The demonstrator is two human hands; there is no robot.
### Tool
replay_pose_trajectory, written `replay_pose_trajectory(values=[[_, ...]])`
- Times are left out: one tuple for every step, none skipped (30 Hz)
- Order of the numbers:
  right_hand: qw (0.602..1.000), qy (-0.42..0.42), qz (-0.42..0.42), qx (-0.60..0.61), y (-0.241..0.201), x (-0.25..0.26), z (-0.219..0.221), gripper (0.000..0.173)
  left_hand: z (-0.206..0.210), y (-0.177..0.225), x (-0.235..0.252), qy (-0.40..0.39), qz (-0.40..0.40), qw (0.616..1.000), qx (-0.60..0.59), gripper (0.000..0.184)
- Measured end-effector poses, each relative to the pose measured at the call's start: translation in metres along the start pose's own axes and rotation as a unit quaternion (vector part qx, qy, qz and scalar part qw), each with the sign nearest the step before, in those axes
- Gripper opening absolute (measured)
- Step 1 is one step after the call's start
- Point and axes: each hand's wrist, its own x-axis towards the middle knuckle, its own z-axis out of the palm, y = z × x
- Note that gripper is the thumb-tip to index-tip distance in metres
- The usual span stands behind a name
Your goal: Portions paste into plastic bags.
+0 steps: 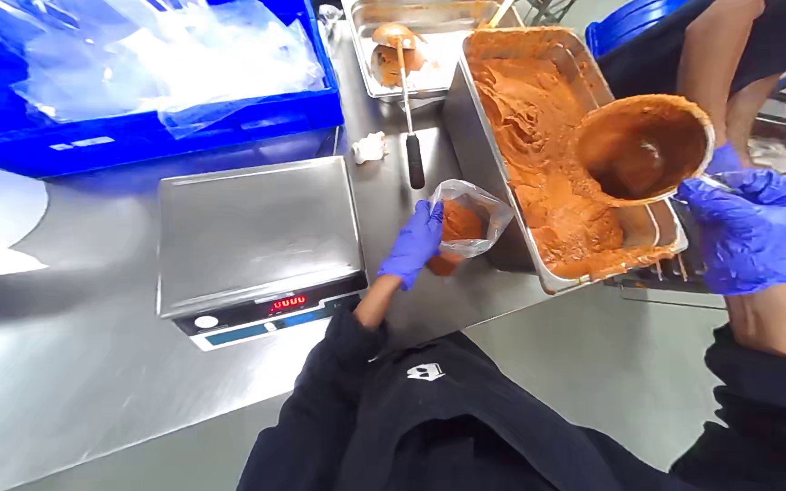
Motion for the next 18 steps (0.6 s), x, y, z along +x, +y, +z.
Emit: replay_pose_trajectory(values=[[0.995,-0.009,0.006,-0.098,0.008,0.009,-0.013,0.017,0.0,0.0,0.001,0.0,0.0,1.0,0.009,0.049],[0.976,-0.038,0.006,-0.213,0.014,0.018,-0.02,0.012,0.001,0.001,0.001,0.0,-0.003,1.0,0.015,0.049],[0.948,-0.076,0.004,-0.31,0.02,0.028,-0.018,0.018,0.001,0.001,0.002,0.003,-0.007,1.0,0.02,0.049],[0.914,-0.119,0.003,-0.389,0.027,0.038,-0.009,0.022,0.002,0.001,0.003,0.006,-0.01,1.0,0.021,0.048],[0.883,-0.163,-0.01,-0.44,0.038,0.045,0.004,0.02,0.003,0.001,0.004,0.009,-0.012,1.0,0.023,0.047],[0.856,-0.206,-0.021,-0.474,0.05,0.051,0.018,0.019,0.004,0.001,0.005,0.011,-0.012,1.0,0.026,0.047],[0.84,-0.246,-0.02,-0.484,0.061,0.052,0.032,0.018,0.005,0.0,0.005,0.013,-0.012,0.999,0.026,0.045],[0.835,-0.282,-0.018,-0.472,0.066,0.051,0.046,0.018,0.006,0.0,0.006,0.013,-0.015,1.0,0.022,0.045],[0.836,-0.316,-0.01,-0.449,0.065,0.046,0.059,0.018,0.006,0.001,0.006,0.013,-0.02,1.0,0.017,0.044],[0.839,-0.345,0.007,-0.42,0.06,0.04,0.071,0.019,0.006,0.002,0.006,0.015,-0.026,0.999,0.015,0.044],[0.846,-0.363,0.027,-0.39,0.055,0.035,0.078,0.019,0.006,0.003,0.006,0.016,-0.031,0.999,0.014,0.045],[0.853,-0.369,0.058,-0.363,0.051,0.03,0.082,0.02,0.007,0.004,0.006,0.016,-0.036,0.999,0.015,0.045],[0.863,-0.361,0.097,-0.341,0.049,0.028,0.081,0.021,0.008,0.004,0.006,0.017,-0.036,0.999,0.015,0.045],[0.878,-0.334,0.139,-0.314,0.05,0.027,0.074,0.022,0.009,0.004,0.006,0.019,-0.035,0.999,0.014,0.045],[0.899,-0.292,0.174,-0.277,0.052,0.025,0.065,0.019,0.009,0.004,0.006,0.02,-0.034,0.999,0.013,0.045],[0.921,-0.24,0.205,-0.228,0.054,0.023,0.055,0.015,0.008,0.004,0.006,0.019,-0.033,0.999,0.009,0.045],[0.94,-0.187,0.23,-0.168,0.057,0.018,0.046,0.011,0.007,0.003,0.006,0.018,-0.032,0.999,0.006,0.045],[0.954,-0.138,0.249,-0.097,0.061,0.012,0.037,0.009,0.007,0.002,0.006,0.016,-0.032,0.999,0.006,0.046]])
